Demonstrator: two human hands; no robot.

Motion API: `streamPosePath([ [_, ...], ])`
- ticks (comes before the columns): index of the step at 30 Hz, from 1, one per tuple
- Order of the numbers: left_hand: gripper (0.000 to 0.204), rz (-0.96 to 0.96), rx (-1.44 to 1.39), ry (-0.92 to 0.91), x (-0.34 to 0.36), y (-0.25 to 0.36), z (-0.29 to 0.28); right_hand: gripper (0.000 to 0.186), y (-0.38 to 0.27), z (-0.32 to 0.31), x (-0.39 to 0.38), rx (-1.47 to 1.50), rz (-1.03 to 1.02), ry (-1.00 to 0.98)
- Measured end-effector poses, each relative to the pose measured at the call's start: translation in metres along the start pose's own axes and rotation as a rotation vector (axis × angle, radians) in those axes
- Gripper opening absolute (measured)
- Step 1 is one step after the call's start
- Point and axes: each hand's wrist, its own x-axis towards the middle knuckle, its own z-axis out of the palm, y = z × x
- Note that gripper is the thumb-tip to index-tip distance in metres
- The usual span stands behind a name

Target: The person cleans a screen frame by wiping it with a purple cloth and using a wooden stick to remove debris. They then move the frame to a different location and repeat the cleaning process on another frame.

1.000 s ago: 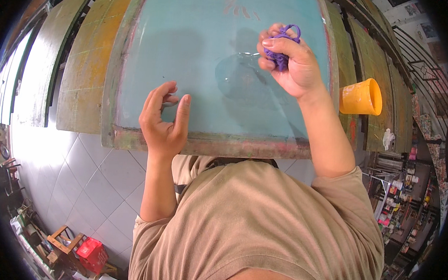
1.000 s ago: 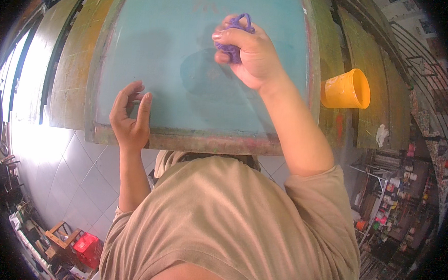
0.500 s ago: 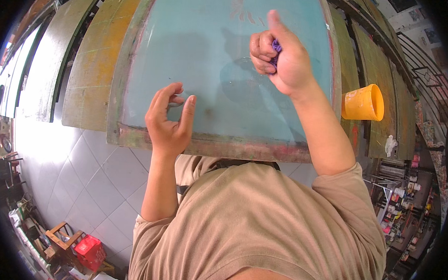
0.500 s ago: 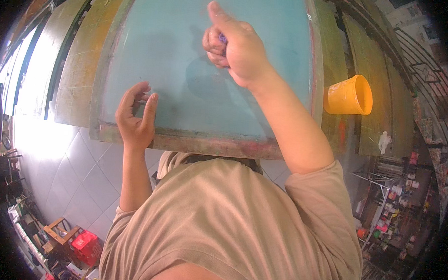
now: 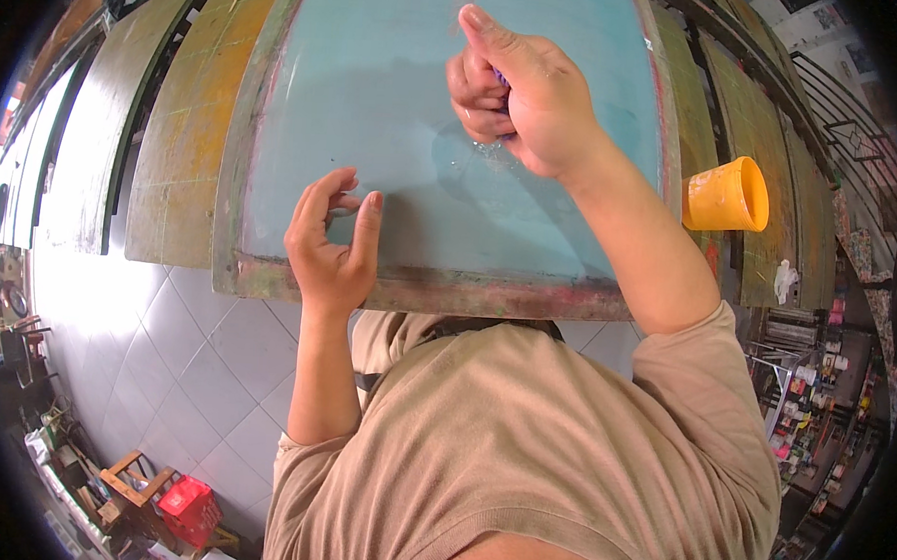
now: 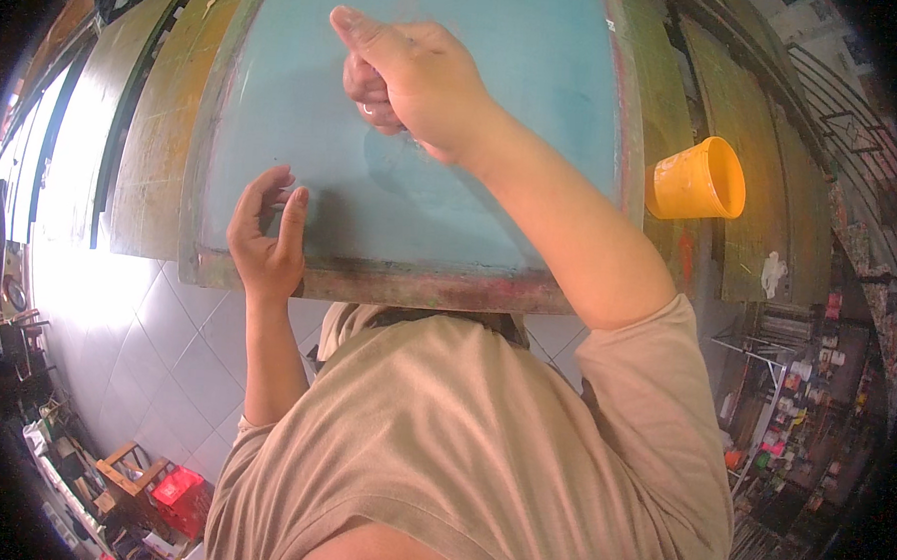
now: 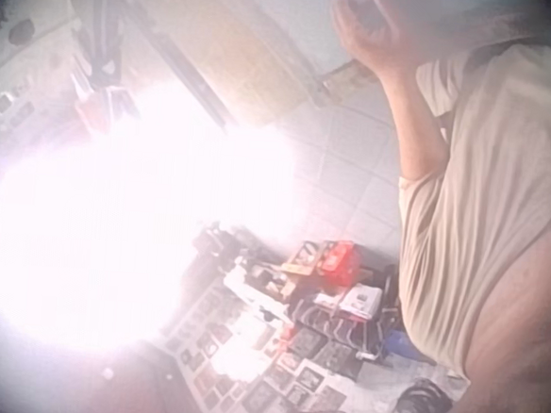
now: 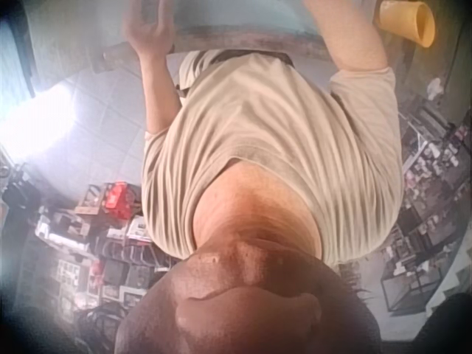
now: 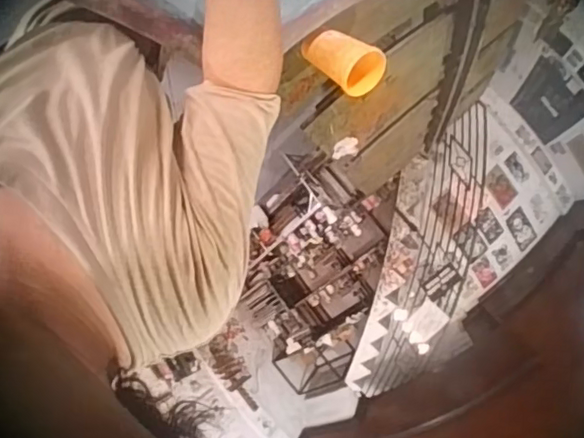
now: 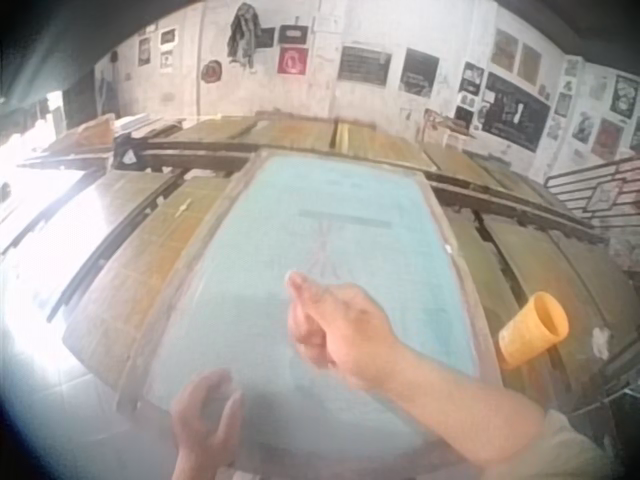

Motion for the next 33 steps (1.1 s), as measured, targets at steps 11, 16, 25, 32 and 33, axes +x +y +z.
streamPosePath([
  [11,0.026,-0.038,0.025,0.020,-0.003,-0.003,0.001,0.036,0.004,-0.036,-0.043,-1.136,0.186,-0.075],
  [16,0.025,-0.105,0.011,0.050,-0.006,-0.006,0.003,0.032,-0.029,-0.078,-0.098,-0.910,-0.138,0.117],
  [25,0.029,-0.181,-0.113,0.102,-0.003,0.009,0.001,0.032,-0.098,-0.176,-0.224,-0.746,-0.428,0.690],
  [32,0.028,-0.051,0.207,0.028,-0.001,0.029,0.043,0.037,-0.094,-0.196,-0.243,-0.824,-0.315,0.723],
  [33,0.028,-0.033,0.187,0.017,0.000,0.036,0.055,0.037,-0.093,-0.199,-0.243,-0.882,-0.282,0.706],
])
